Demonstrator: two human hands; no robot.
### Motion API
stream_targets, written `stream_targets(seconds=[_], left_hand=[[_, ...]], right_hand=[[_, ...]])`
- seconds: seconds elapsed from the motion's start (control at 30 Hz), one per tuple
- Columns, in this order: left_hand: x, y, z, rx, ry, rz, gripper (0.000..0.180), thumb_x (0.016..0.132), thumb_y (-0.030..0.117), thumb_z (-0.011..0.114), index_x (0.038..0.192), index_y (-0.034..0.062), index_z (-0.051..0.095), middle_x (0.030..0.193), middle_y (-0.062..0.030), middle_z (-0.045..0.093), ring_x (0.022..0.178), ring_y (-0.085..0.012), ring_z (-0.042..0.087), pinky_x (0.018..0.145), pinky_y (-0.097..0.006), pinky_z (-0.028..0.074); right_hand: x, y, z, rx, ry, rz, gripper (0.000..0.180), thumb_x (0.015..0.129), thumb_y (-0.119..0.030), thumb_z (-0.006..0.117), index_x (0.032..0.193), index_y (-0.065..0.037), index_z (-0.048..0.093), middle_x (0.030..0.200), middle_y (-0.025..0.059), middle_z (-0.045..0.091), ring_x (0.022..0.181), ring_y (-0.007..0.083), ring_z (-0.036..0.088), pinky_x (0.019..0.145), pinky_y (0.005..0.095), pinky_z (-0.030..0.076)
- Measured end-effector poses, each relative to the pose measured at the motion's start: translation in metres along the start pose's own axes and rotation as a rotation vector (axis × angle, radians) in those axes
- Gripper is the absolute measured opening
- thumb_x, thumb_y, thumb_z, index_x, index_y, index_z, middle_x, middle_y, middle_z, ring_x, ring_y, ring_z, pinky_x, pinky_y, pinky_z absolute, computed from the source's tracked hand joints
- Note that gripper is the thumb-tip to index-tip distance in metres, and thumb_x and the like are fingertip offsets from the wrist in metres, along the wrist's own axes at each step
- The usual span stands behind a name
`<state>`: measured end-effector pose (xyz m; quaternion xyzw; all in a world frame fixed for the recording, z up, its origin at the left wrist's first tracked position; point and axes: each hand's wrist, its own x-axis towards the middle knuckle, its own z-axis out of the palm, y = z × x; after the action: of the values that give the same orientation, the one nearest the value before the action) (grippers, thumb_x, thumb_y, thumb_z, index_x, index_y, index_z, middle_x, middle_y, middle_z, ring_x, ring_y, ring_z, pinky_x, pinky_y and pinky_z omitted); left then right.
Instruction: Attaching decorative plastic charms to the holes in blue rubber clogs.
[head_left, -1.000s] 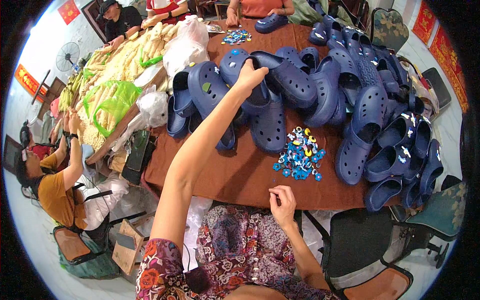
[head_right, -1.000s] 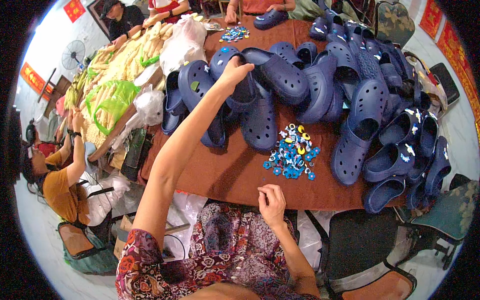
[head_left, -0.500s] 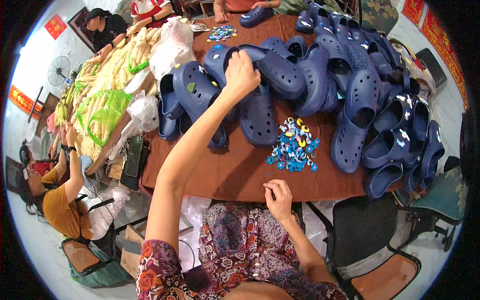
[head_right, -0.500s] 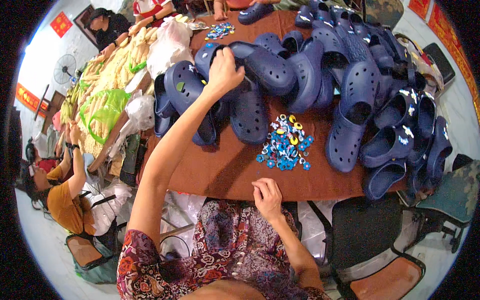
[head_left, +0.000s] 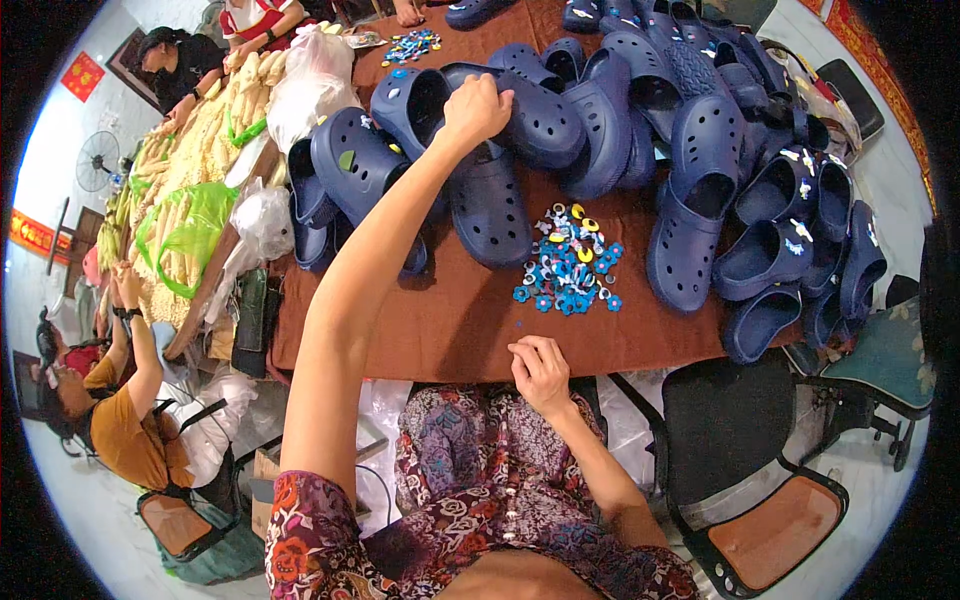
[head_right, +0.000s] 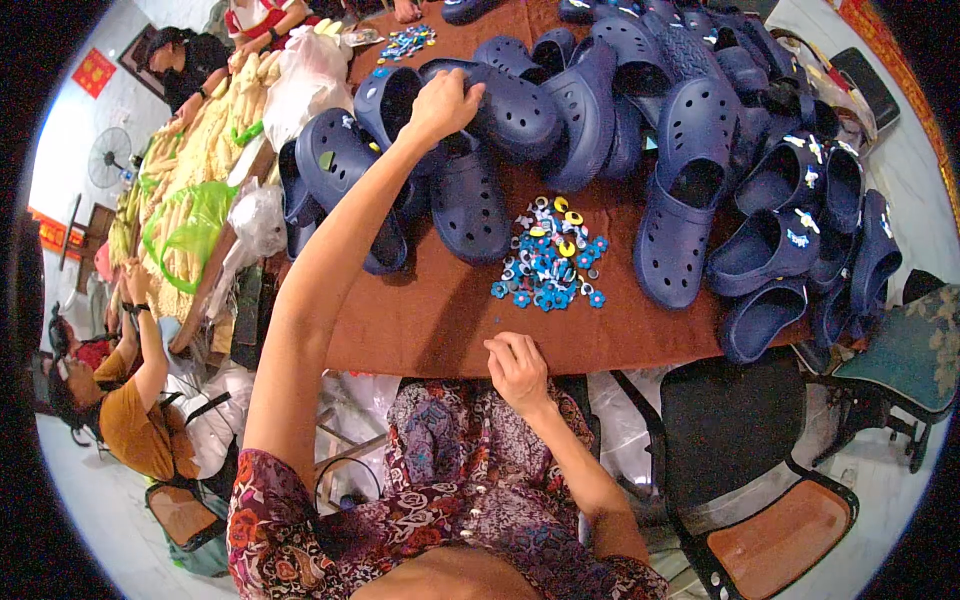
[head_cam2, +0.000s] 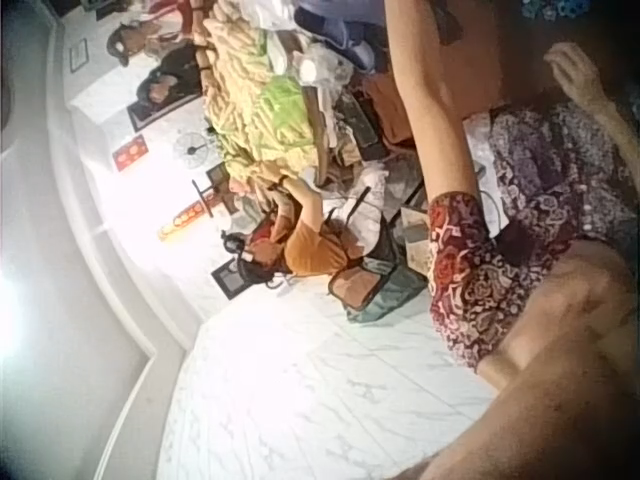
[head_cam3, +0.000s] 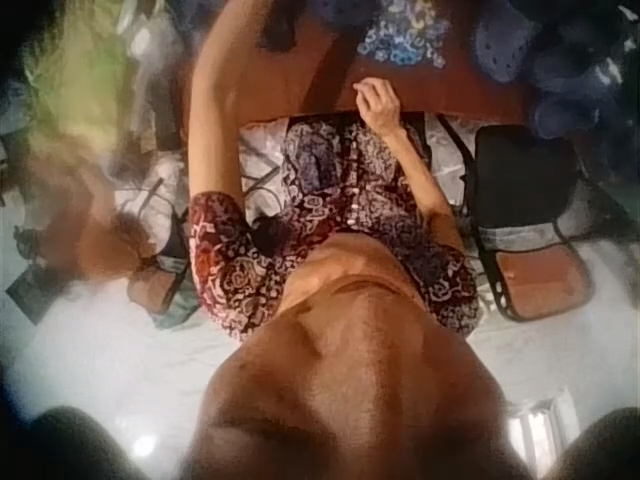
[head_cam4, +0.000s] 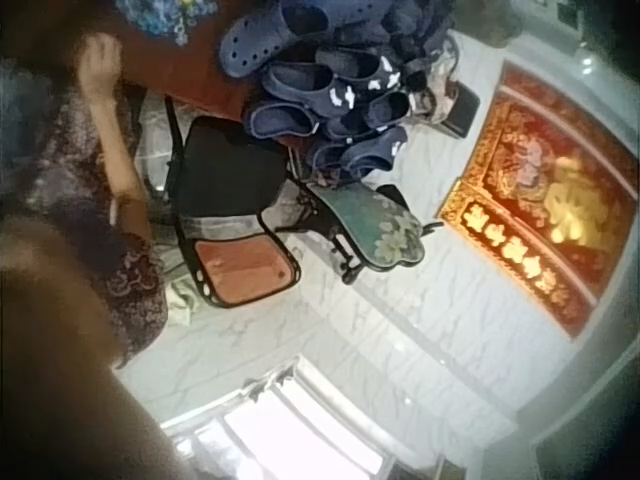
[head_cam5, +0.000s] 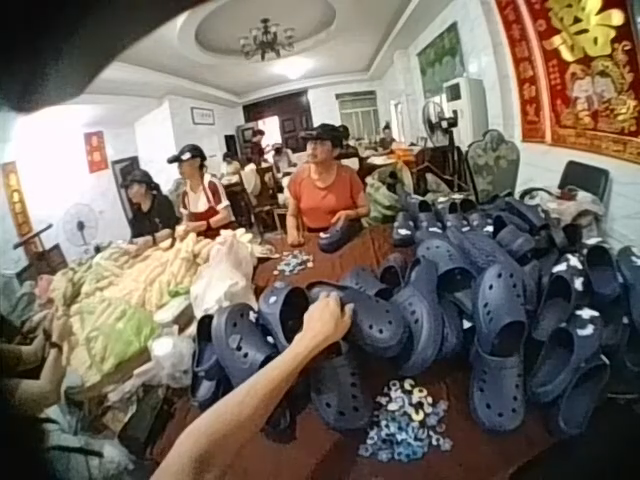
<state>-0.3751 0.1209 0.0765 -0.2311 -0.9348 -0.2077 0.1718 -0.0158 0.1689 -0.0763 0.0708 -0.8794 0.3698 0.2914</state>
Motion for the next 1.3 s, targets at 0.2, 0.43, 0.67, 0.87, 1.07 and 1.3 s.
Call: stream_targets(seconds=[0.2, 0.43, 0.67, 0.87, 1.07, 1.3], left_hand=[[0.003, 0.005, -0.005, -0.351, -0.101, -0.056, 0.039, 0.086, 0.038, 0.063, 0.099, 0.0014, 0.068, 0.092, -0.0213, 0.069, 0.092, -0.0330, 0.066, 0.081, -0.040, 0.050], [-0.024, 0.047, -0.044, -0.983, -0.230, -0.180, 0.031, 0.090, 0.035, 0.063, 0.095, 0.0047, 0.067, 0.069, 0.0005, 0.058, 0.062, -0.0104, 0.054, 0.059, -0.026, 0.042], [-0.124, 0.088, -0.111, -1.338, -0.499, -0.172, 0.022, 0.093, 0.032, 0.063, 0.090, 0.0101, 0.063, 0.059, 0.0097, 0.044, 0.050, -0.0014, 0.039, 0.048, -0.019, 0.030], [-0.237, 0.063, -0.143, -1.266, -0.514, -0.200, 0.022, 0.091, 0.020, 0.068, 0.095, -0.0021, 0.067, 0.088, 0.0008, 0.066, 0.082, -0.0042, 0.058, 0.075, -0.023, 0.048], [-0.338, 0.021, -0.139, -0.953, -0.313, -0.522, 0.020, 0.086, 0.016, 0.072, 0.092, -0.0036, 0.068, 0.075, 0.0001, 0.066, 0.069, -0.0027, 0.057, 0.061, -0.021, 0.047], [-0.385, -0.022, -0.119, -0.695, -0.122, -0.703, 0.022, 0.087, 0.016, 0.071, 0.094, -0.0040, 0.067, 0.078, -0.0031, 0.069, 0.069, -0.0050, 0.059, 0.063, -0.021, 0.046]], right_hand=[[-0.001, 0.002, 0.001, -0.019, 0.003, -0.028, 0.022, 0.074, 0.003, 0.066, 0.094, -0.006, 0.063, 0.092, 0.0091, 0.059, 0.082, 0.0280, 0.060, 0.071, 0.0371, 0.052], [-0.003, 0.003, 0.004, -0.034, 0.013, -0.044, 0.023, 0.074, 0.002, 0.065, 0.095, -0.006, 0.062, 0.092, 0.0090, 0.059, 0.082, 0.0280, 0.060, 0.072, 0.0369, 0.052], [-0.004, 0.004, 0.004, -0.024, 0.031, -0.069, 0.024, 0.074, 0.004, 0.066, 0.096, -0.006, 0.062, 0.093, 0.0094, 0.059, 0.084, 0.0290, 0.060, 0.073, 0.0381, 0.052], [-0.017, -0.011, -0.030, 0.006, -0.171, 0.178, 0.015, 0.086, -0.004, 0.061, 0.102, -0.004, 0.062, 0.104, 0.0121, 0.062, 0.094, 0.0320, 0.061, 0.085, 0.0390, 0.049], [-0.016, 0.008, -0.061, 0.032, 0.044, 0.255, 0.013, 0.083, 0.002, 0.062, 0.095, -0.002, 0.065, 0.098, 0.0141, 0.059, 0.094, 0.0302, 0.061, 0.083, 0.0388, 0.048], [0.009, 0.039, -0.070, -0.012, 0.024, 0.356, 0.015, 0.086, -0.003, 0.062, 0.100, -0.003, 0.064, 0.100, 0.0121, 0.060, 0.093, 0.0289, 0.060, 0.081, 0.0363, 0.048]])
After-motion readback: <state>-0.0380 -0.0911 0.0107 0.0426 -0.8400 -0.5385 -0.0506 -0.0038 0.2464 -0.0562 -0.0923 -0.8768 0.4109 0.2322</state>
